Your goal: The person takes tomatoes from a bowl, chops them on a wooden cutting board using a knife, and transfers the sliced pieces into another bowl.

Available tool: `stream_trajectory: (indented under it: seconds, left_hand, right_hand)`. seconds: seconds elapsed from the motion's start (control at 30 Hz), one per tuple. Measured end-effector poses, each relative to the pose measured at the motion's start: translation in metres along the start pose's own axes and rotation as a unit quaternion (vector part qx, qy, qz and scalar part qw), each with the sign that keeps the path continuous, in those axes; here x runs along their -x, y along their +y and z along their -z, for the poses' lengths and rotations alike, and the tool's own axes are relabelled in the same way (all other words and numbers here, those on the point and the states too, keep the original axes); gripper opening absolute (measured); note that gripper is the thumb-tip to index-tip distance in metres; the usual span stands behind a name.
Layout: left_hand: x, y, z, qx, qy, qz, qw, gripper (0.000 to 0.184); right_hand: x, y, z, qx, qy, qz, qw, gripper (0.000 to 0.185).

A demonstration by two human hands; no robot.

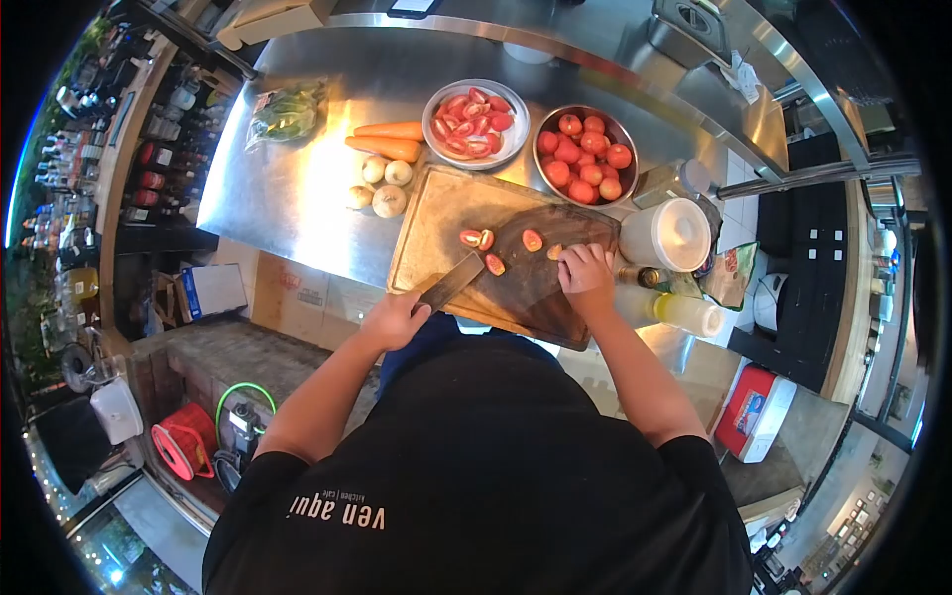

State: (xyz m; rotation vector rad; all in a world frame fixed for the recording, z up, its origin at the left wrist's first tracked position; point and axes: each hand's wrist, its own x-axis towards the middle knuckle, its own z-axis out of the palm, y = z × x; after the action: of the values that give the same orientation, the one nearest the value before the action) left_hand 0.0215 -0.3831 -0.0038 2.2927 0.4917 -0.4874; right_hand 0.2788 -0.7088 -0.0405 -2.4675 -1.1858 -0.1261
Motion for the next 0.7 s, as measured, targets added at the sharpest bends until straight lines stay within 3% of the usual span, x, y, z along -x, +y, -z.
stream_trajectory:
  seconds: [0.07,0.2,0.3,0.4,0.63,0.7]
  left_hand:
    - [0.0,-0.001,0.001,0.001,0.009,-0.012,1.0,0.037]
    - [0.001,-0.006,0.004,0.024,0.022,-0.012,0.999,0.036]
    - [0.0,-0.01,0.008,0.031,0.024,-0.012,0.999,0.036]
    - [0.0,-0.012,0.01,0.023,0.037,-0.016,0.999,0.036]
    - [0.008,-0.018,0.01,0.002,0.042,0.021,0.999,0.037]
    - [0.008,-0.027,0.003,0.001,0.06,0.003,0.998,0.036]
  right_hand:
    - [-0.009,-0.003,0.002,0.009,0.006,-0.022,1.0,0.019]
    - [-0.039,-0.058,-0.012,-0.19,-0.038,0.048,0.98,0.032]
    - [-0.044,-0.086,-0.035,-0.197,-0.094,0.038,0.975,0.032]
    - [-0.046,-0.088,-0.05,-0.178,-0.105,0.036,0.978,0.021]
    - [-0.047,-0.052,-0.032,-0.139,-0.076,0.019,0.987,0.024]
    - [-0.055,-0.044,-0.025,-0.226,-0.081,-0.063,0.969,0.019]
